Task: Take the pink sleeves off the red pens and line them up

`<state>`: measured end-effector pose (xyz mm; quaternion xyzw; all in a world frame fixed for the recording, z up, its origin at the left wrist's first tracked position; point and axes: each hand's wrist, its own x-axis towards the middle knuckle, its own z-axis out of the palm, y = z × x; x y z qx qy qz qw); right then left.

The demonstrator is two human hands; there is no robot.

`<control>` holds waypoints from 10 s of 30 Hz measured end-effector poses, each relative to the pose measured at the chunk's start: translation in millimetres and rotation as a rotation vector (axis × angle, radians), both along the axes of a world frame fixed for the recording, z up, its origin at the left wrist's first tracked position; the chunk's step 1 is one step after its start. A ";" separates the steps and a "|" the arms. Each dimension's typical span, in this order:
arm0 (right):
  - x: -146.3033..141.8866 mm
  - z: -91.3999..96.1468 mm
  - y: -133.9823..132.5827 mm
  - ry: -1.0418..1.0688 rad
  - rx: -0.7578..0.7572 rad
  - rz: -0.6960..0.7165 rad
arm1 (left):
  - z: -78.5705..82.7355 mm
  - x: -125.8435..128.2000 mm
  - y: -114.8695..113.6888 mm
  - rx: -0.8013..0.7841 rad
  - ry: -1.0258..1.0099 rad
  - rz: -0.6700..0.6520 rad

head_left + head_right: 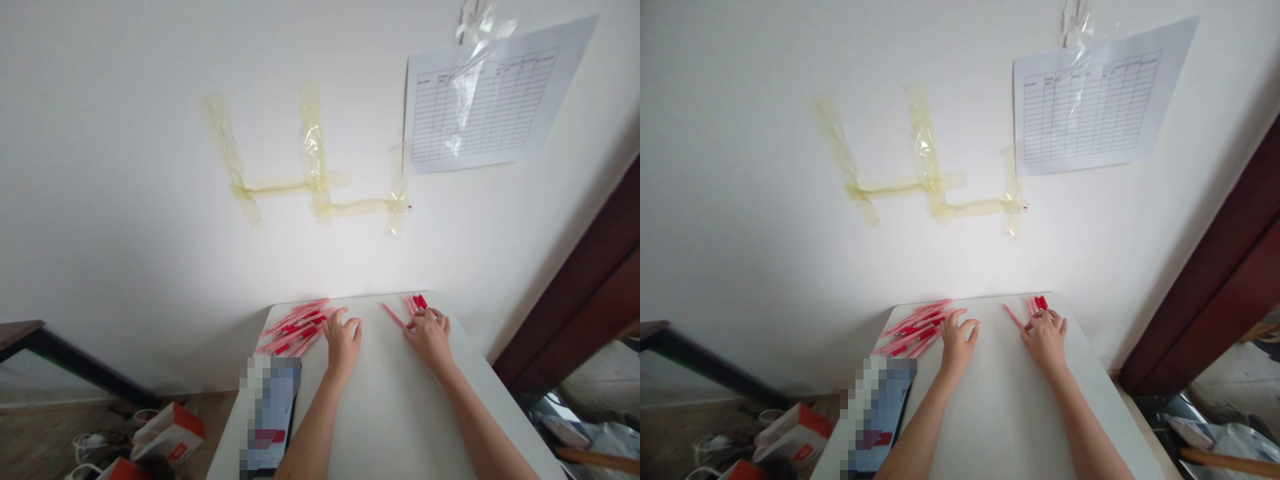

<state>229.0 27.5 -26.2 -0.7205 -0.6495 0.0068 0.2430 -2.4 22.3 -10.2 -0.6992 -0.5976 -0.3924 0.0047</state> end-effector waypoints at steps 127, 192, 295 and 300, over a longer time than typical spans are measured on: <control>4.8 -10.1 6.4 -0.027 0.124 -0.143 | 32.0 -42.4 -4.0 -0.214 0.464 0.669; -10.6 -5.9 1.6 0.070 0.198 0.462 | 8.6 -8.7 -4.7 -0.222 0.279 -0.203; -16.4 -8.0 -2.1 -0.087 0.348 0.339 | -6.2 -3.5 1.6 -0.142 0.188 -0.045; -19.1 -6.5 -3.9 -0.103 0.376 0.316 | 0.3 -3.6 -1.2 -0.147 0.246 -0.062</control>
